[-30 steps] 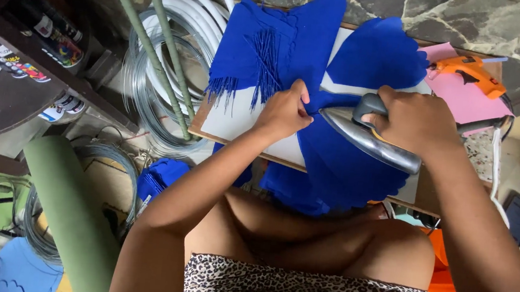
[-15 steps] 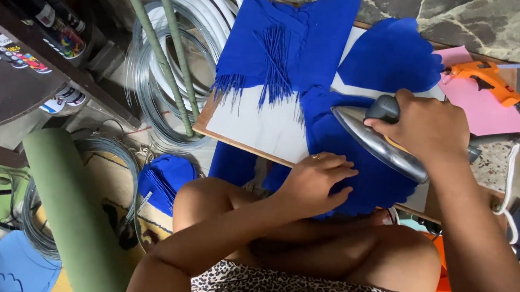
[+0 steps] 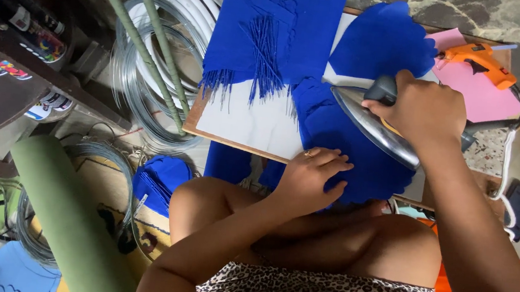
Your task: A person is ironing small blue fabric cutouts on a flat board at a workshop.
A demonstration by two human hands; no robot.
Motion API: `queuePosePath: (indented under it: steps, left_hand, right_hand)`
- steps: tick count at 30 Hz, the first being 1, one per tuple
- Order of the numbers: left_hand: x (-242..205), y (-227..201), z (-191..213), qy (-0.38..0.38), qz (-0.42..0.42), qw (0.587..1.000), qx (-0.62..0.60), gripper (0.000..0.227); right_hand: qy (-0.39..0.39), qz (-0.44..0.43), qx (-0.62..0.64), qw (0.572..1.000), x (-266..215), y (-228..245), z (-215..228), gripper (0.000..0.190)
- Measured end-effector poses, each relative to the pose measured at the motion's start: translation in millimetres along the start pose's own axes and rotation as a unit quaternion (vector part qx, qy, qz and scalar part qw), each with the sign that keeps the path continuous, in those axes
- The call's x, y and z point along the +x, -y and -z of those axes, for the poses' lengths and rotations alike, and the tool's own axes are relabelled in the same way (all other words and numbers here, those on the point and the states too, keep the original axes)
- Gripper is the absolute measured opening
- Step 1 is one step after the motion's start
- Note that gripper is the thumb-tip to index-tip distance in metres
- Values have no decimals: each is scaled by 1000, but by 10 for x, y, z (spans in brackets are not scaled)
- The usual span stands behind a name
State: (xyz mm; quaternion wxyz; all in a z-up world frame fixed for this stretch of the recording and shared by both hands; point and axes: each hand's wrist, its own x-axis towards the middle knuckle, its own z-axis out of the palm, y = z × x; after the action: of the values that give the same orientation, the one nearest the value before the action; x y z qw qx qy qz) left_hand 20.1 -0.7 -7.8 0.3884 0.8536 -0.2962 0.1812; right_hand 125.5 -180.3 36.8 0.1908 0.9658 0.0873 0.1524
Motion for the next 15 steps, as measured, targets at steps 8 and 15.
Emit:
queuePosePath:
  steps: [8,15]
  left_hand:
    - [-6,1,-24,-29,-4,1000,-8,23]
    - [-12,8,-34,-29,-3,1000,-8,23]
  right_hand:
    - [-22,1,-23,999,59,-33,-85,65]
    - [-1,-15,-9,1000,127,-50,-108,65]
